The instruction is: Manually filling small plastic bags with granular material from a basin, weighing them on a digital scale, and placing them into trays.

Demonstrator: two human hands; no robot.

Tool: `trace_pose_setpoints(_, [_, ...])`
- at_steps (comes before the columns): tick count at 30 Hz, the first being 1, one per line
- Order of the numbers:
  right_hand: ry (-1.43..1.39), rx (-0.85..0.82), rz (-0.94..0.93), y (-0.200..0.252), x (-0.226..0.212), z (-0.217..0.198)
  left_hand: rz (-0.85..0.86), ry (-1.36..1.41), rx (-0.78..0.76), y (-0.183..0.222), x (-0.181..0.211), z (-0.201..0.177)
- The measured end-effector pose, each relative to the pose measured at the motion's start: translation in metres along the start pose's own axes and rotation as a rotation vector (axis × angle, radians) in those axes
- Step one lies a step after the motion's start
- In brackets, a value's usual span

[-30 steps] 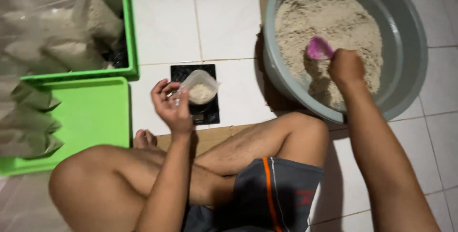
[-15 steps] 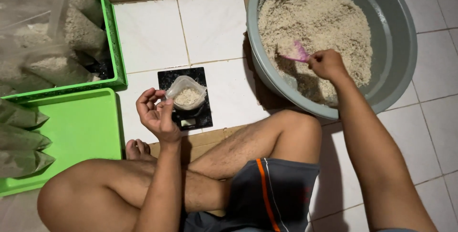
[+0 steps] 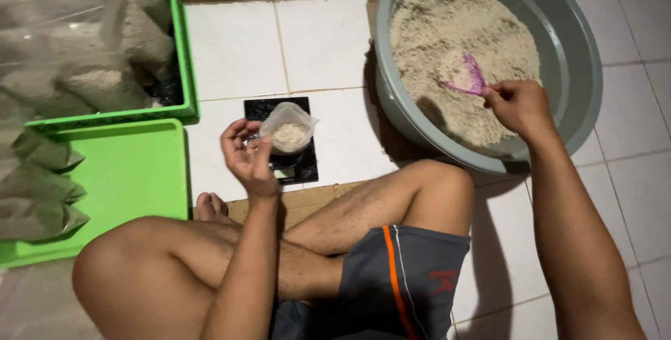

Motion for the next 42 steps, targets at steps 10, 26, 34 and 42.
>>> trace_pose_setpoints(10, [-0.156,-0.065,-0.157,0.043,-0.097,-0.029,-0.073,0.091,0.009,-0.001,-0.023,-0.004])
trace_pose_setpoints(26, [-0.294,-0.047,-0.528,0.080,-0.246,0.051,-0.117,-0.144,0.073,-0.003,-0.003,0.003])
trace_pose_setpoints(34, [0.415,0.434,-0.961,0.110,-0.277,0.067,-0.122,-0.148,0.086,-0.003,-0.008,0.004])
trace_pose_setpoints(42, [0.472,0.553,-0.975,0.123,-0.272,0.034,-0.093,-0.134,0.101,-0.003,-0.014,0.002])
Point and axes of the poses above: each hand's wrist, its own y-axis away from the middle knuckle, its own z-axis out of the palm, x = y × z, the point moved 5 cm from there along -y, towards the middle knuckle, and after that the axes turned 1 degree about -z, right-handed, at the moved point
